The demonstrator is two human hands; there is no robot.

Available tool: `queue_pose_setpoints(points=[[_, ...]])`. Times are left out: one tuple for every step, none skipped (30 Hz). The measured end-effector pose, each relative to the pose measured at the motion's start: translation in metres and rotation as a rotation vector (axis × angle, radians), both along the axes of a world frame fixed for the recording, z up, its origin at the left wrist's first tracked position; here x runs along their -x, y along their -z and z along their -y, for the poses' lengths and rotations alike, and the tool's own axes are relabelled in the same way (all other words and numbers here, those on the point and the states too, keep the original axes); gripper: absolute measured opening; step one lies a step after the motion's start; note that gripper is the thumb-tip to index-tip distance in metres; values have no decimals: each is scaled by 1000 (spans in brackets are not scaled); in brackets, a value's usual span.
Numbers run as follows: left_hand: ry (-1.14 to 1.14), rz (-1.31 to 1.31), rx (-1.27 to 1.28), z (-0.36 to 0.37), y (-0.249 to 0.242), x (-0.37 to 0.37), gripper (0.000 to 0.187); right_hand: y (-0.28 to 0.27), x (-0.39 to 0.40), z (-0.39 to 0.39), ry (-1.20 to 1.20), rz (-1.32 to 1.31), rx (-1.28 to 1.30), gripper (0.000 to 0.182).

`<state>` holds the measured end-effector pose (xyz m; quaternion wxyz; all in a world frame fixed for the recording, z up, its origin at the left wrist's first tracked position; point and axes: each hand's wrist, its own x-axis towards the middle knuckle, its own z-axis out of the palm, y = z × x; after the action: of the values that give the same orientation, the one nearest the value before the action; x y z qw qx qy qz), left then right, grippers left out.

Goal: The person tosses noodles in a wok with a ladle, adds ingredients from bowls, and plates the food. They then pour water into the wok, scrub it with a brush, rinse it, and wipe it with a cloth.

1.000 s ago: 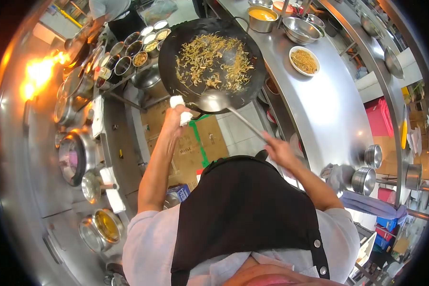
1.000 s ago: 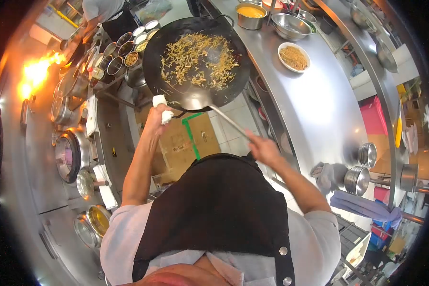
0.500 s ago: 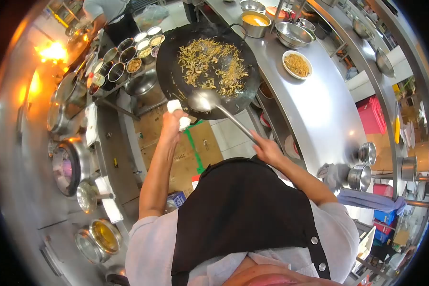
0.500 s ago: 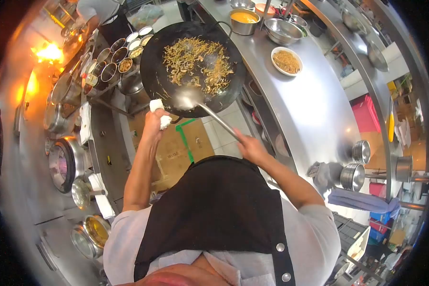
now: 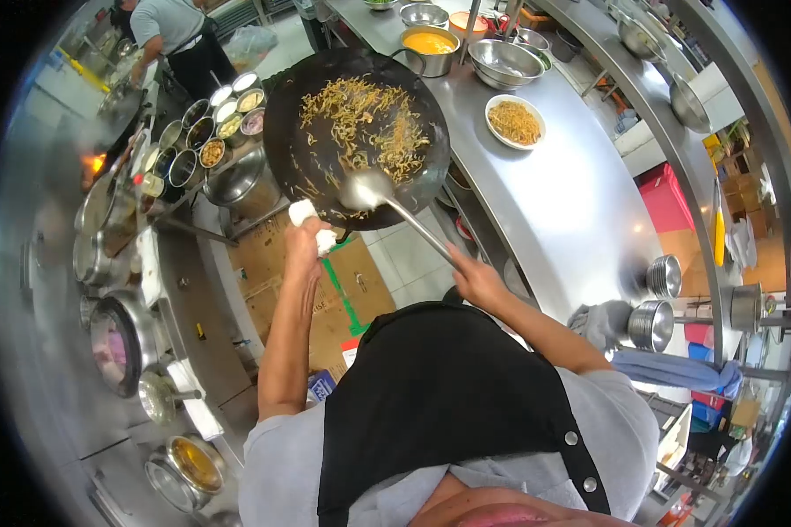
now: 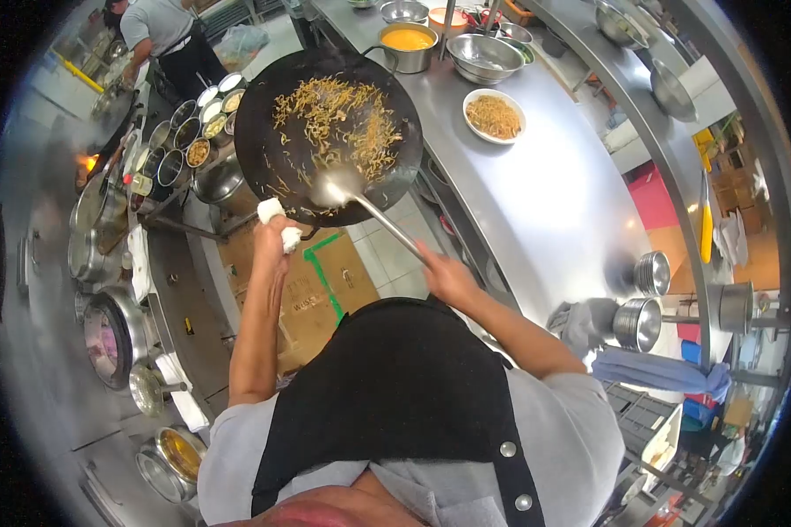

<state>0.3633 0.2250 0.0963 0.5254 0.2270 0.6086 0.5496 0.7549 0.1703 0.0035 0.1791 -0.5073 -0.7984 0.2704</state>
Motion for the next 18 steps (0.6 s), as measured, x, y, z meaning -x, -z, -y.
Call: queue_pose_setpoints(points=[[-16,25,1,-2,4,-1,8,10,-36,4,-28,18,16,69],[-22,46,7,-4,5,-6,8,2,-58,-13,-32,56,-6,68],[-40,64,20,-8,3,-14,8,-16,-74,-46,-29,94,-33,68],[-51,79,34,-14,1,-25,9,-34,-69,-88,-7,50,-29,67],[-59,93,55,-17,1,-39,9,-56,-54,-127,18,7,-20,66],[-53,91,42,-21,3,-47,10,-82,-33,-163,60,-81,-16,65],[-54,91,22,-29,7,-60,10,-109,-12,-199,99,-171,-15,65],[-59,93,4,-35,8,-73,11,-116,1,-222,128,-247,-101,64],[-76,56,-34,-40,2,-91,11,-112,13,-226,178,-204,-94,65],[-94,19,-75,-46,-8,-109,11,-99,19,-224,226,-162,-91,66],[-115,-18,-125,-56,-17,-122,11,-74,9,-209,187,-185,-32,67],[-112,-13,-137,-70,-21,-129,11,-59,-12,-187,145,-123,-6,68],[-113,-7,-139,-79,-23,-134,10,-42,-42,-159,99,-58,29,69],[-114,-4,-134,-85,-24,-137,10,-18,-80,-128,55,-16,-14,69],[-91,28,-116,-90,-28,-137,9,1,-122,-113,13,21,-57,68],[-104,42,-109,-94,-25,-136,9,10,-172,-116,-6,60,-18,68],[-108,55,-99,-99,-22,-132,8,14,-204,-119,-17,97,24,68],[-100,67,-89,-105,-19,-134,8,-23,-216,-147,1,304,40,66]])
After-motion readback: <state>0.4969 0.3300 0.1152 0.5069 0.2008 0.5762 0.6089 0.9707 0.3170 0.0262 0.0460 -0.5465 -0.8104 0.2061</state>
